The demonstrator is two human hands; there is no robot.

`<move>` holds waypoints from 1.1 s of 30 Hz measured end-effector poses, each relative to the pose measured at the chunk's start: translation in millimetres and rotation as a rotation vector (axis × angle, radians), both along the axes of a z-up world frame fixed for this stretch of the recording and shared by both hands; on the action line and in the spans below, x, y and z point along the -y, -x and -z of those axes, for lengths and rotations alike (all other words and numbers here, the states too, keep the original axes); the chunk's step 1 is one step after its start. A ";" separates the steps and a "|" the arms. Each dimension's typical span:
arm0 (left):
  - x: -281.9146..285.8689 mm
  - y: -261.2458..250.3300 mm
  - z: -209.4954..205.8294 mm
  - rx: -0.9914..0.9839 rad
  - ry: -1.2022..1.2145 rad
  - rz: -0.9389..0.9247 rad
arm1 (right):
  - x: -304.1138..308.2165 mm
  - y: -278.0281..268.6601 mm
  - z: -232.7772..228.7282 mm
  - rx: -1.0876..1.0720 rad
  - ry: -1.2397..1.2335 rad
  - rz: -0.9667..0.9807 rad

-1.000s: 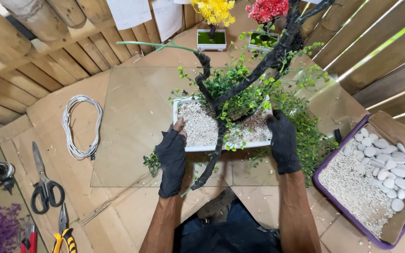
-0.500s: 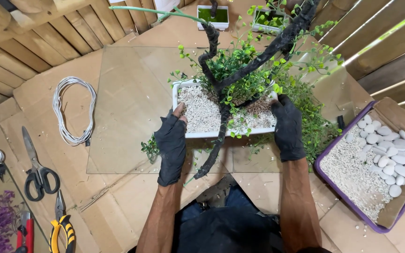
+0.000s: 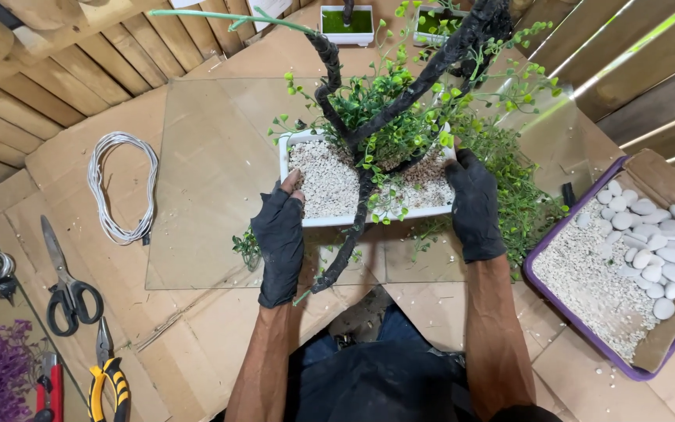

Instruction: The person arranges artificial green foliage into a white rectangular planter containing a black artificial tree trunk and white gravel. They adjust the leaves and stems by hand to create a dense appearance, then place several white stones into the planter to cover the base of the arrangement.

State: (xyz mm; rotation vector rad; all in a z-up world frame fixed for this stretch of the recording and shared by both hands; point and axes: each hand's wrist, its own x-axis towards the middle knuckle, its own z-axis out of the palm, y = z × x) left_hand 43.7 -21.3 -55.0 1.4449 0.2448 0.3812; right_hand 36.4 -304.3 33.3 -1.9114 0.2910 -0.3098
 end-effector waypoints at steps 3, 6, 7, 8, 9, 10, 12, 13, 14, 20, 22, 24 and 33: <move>-0.1 0.1 -0.6 0.007 -0.001 -0.001 | -4.0 2.8 -5.1 -0.002 -0.017 -0.002; 0.2 1.4 -3.1 0.027 -0.004 0.003 | -0.2 2.0 -0.1 -0.007 0.014 -0.003; -0.5 1.0 -0.7 0.026 -0.005 0.001 | 0.4 3.0 0.3 -0.025 -0.003 -0.004; -1.1 0.6 1.7 0.024 -0.007 -0.001 | 1.1 4.0 0.6 -0.043 -0.020 -0.007; -1.7 -1.8 4.7 0.028 -0.009 0.000 | -0.6 4.9 -2.6 -0.040 -0.022 -0.005; -2.1 -4.3 7.7 0.020 -0.027 -0.010 | -2.2 5.8 -5.8 -0.039 -0.035 -0.002; -2.8 -5.7 12.9 0.012 -0.046 -0.015 | -2.6 7.3 -7.1 -0.039 -0.048 0.005; -4.0 -5.9 14.3 0.003 -0.056 -0.008 | -2.2 6.7 -5.7 -0.048 -0.043 0.011; -5.2 -6.0 15.6 -0.007 -0.066 -0.001 | -1.7 6.2 -4.3 -0.058 -0.037 0.017; -5.0 -4.2 17.4 0.024 -0.054 -0.032 | 0.1 5.6 -2.1 -0.022 -0.092 -0.006; -4.4 -1.2 10.7 0.020 -0.055 -0.029 | 3.0 3.4 3.2 -0.033 -0.082 0.003; -3.7 -0.1 4.8 0.018 -0.053 -0.027 | 5.3 -0.5 4.3 -0.044 -0.070 0.012; -3.2 -0.5 11.1 0.004 -0.051 -0.066 | 1.0 3.1 -10.3 -0.075 -0.072 0.001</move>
